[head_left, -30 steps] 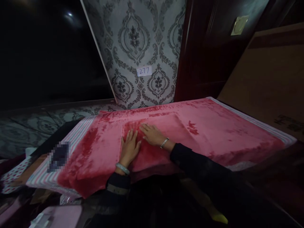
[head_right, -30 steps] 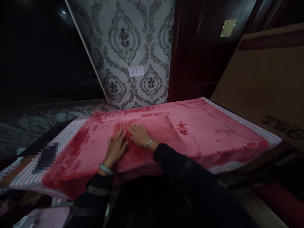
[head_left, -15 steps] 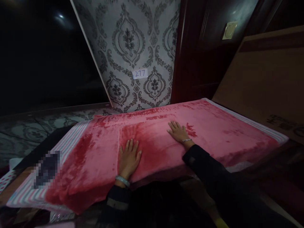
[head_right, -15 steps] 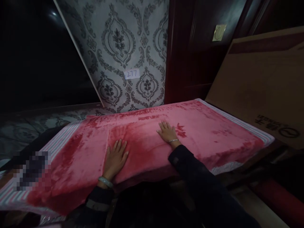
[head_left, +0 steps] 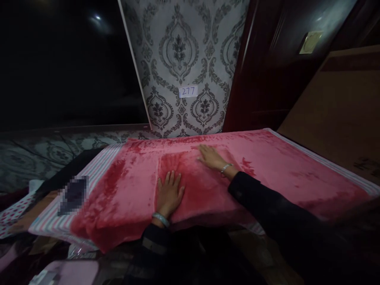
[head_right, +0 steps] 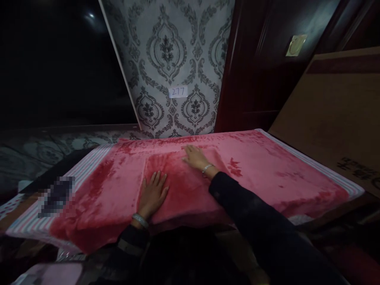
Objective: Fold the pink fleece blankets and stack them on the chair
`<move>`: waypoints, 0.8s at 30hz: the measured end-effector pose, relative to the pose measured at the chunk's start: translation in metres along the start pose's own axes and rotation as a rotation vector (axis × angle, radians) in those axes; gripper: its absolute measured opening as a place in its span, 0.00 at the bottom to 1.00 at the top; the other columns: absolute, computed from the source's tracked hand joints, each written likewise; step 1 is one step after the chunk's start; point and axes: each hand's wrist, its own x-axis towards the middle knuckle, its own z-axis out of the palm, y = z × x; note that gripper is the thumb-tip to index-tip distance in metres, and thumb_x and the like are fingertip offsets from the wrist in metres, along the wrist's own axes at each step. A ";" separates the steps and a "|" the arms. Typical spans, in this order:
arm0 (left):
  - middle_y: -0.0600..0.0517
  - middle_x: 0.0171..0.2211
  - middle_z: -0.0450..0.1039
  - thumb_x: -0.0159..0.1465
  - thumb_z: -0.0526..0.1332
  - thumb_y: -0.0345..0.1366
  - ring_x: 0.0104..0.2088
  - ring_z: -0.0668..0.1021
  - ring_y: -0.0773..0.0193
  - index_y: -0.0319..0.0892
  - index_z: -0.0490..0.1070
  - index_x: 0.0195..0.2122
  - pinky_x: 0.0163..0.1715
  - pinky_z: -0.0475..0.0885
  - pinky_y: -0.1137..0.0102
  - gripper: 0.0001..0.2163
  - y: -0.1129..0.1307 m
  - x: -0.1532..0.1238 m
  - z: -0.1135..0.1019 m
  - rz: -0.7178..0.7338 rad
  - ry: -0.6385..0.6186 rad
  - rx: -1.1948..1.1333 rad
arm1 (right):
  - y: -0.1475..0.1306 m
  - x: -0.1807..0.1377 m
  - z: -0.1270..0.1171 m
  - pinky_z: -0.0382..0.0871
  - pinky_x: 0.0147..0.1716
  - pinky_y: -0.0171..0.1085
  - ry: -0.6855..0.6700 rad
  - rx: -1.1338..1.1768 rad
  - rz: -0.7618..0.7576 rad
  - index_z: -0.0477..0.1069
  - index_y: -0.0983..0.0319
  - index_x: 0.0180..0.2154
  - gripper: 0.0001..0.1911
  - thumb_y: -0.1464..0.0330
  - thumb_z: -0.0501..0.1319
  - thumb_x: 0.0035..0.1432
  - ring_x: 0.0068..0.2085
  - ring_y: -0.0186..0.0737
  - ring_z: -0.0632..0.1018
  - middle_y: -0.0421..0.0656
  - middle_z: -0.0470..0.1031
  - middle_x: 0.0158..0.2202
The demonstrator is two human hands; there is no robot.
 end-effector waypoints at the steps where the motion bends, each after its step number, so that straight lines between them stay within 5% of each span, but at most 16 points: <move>1: 0.39 0.72 0.55 0.74 0.50 0.42 0.72 0.60 0.44 0.43 0.61 0.70 0.66 0.56 0.36 0.25 0.000 0.000 0.001 0.003 0.007 0.000 | -0.023 0.010 0.006 0.48 0.71 0.55 -0.001 0.021 -0.038 0.50 0.65 0.74 0.35 0.57 0.50 0.72 0.74 0.51 0.52 0.54 0.48 0.75; 5: 0.39 0.72 0.57 0.73 0.51 0.42 0.71 0.61 0.43 0.41 0.63 0.69 0.66 0.58 0.37 0.25 -0.001 -0.001 0.004 0.016 0.061 0.004 | -0.082 0.035 0.039 0.47 0.70 0.58 0.009 0.063 -0.115 0.49 0.65 0.74 0.34 0.57 0.48 0.73 0.75 0.50 0.50 0.52 0.47 0.75; 11: 0.39 0.71 0.57 0.73 0.52 0.42 0.71 0.62 0.42 0.41 0.63 0.70 0.66 0.59 0.36 0.25 -0.003 -0.003 0.007 0.023 0.075 -0.001 | -0.086 0.038 0.074 0.46 0.71 0.56 0.037 0.040 -0.148 0.55 0.62 0.72 0.33 0.54 0.48 0.73 0.73 0.49 0.57 0.50 0.54 0.74; 16: 0.41 0.71 0.58 0.73 0.51 0.42 0.70 0.63 0.43 0.42 0.64 0.69 0.66 0.58 0.36 0.24 -0.005 -0.003 0.011 0.017 0.098 -0.006 | -0.041 0.040 0.066 0.50 0.69 0.56 0.004 -0.016 -0.027 0.56 0.61 0.72 0.32 0.54 0.47 0.73 0.72 0.53 0.58 0.50 0.55 0.73; 24: 0.42 0.71 0.58 0.73 0.51 0.42 0.70 0.62 0.44 0.43 0.64 0.69 0.66 0.59 0.38 0.25 -0.004 -0.001 0.009 0.015 0.085 -0.016 | 0.096 -0.014 0.042 0.57 0.65 0.58 -0.097 0.002 0.453 0.56 0.59 0.71 0.30 0.56 0.43 0.74 0.72 0.53 0.59 0.53 0.56 0.73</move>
